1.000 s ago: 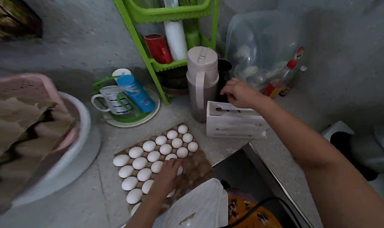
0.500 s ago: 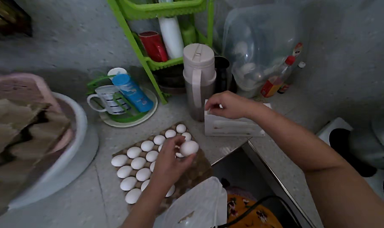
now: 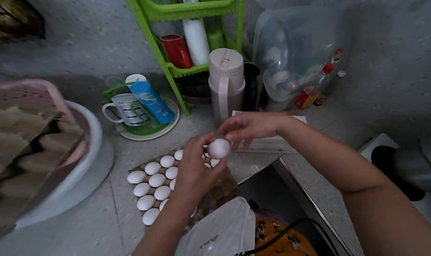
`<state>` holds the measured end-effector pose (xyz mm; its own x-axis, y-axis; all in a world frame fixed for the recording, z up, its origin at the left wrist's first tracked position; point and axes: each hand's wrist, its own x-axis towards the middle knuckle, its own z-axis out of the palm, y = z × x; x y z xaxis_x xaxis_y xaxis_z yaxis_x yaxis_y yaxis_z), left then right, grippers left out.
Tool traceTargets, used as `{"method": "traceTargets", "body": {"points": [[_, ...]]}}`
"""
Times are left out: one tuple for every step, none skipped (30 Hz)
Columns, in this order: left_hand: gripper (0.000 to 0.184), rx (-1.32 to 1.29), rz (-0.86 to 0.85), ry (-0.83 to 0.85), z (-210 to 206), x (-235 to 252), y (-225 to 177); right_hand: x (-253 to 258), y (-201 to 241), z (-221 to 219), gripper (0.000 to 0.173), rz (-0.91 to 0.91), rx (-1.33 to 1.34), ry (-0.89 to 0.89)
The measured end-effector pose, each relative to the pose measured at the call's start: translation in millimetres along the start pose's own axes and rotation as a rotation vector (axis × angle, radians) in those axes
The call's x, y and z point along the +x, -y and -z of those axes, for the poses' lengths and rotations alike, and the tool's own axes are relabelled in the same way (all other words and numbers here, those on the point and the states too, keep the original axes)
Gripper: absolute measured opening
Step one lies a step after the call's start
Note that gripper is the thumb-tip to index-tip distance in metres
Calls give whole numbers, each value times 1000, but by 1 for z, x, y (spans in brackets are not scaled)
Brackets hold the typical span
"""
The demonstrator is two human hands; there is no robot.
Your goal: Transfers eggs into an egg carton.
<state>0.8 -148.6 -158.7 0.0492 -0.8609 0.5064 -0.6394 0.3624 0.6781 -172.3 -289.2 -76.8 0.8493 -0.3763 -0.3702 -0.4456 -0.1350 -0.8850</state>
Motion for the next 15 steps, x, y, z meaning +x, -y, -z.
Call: {"method": "traceTargets", "body": {"points": [[60, 10, -8, -23, -1, 1, -2, 1, 1, -4, 34, 15, 35, 8], [59, 18, -18, -54, -2, 2, -3, 3, 2, -8, 34, 29, 68, 6], [58, 29, -30, -85, -4, 4, -3, 5, 2, -11, 33, 51, 96, -3], [56, 38, -42, -111, -5, 6, -3, 8, 1, -12, 32, 72, 132, -24], [56, 41, -57, -132, -6, 8, -2, 10, 0, -13, 31, 92, 175, -47], [56, 37, -70, -147, -7, 10, -1, 12, -1, -13, 31, 108, 221, -57], [57, 25, -84, -151, -7, 12, 0, 14, -4, -12, 29, 127, 265, -63], [60, 13, -95, -143, -7, 14, 1, 15, -6, -10, 27, 142, 299, -70], [63, 4, -94, -119, -6, 15, 2, 16, -8, -8, 26, 150, 322, -87], [66, 5, -81, -88, -4, 15, 3, 17, -11, -4, 24, 158, 326, -117], [66, 16, -57, -53, -1, 12, 5, 17, -14, 0, 23, 163, 305, -179], [63, 40, -17, -10, 2, 8, 8, 17, -19, 6, 24, 170, 241, -270], [59, 68, 36, 37, 5, 1, 13, 18, -27, 15, 26, 183, 148, -371], [55, 96, 98, 90, 9, -7, 20, 19, -37, 25, 30, 191, 28, -466], [51, 120, 153, 143, 12, -17, 28, 19, -47, 35, 35, 183, -109, -544]]}}
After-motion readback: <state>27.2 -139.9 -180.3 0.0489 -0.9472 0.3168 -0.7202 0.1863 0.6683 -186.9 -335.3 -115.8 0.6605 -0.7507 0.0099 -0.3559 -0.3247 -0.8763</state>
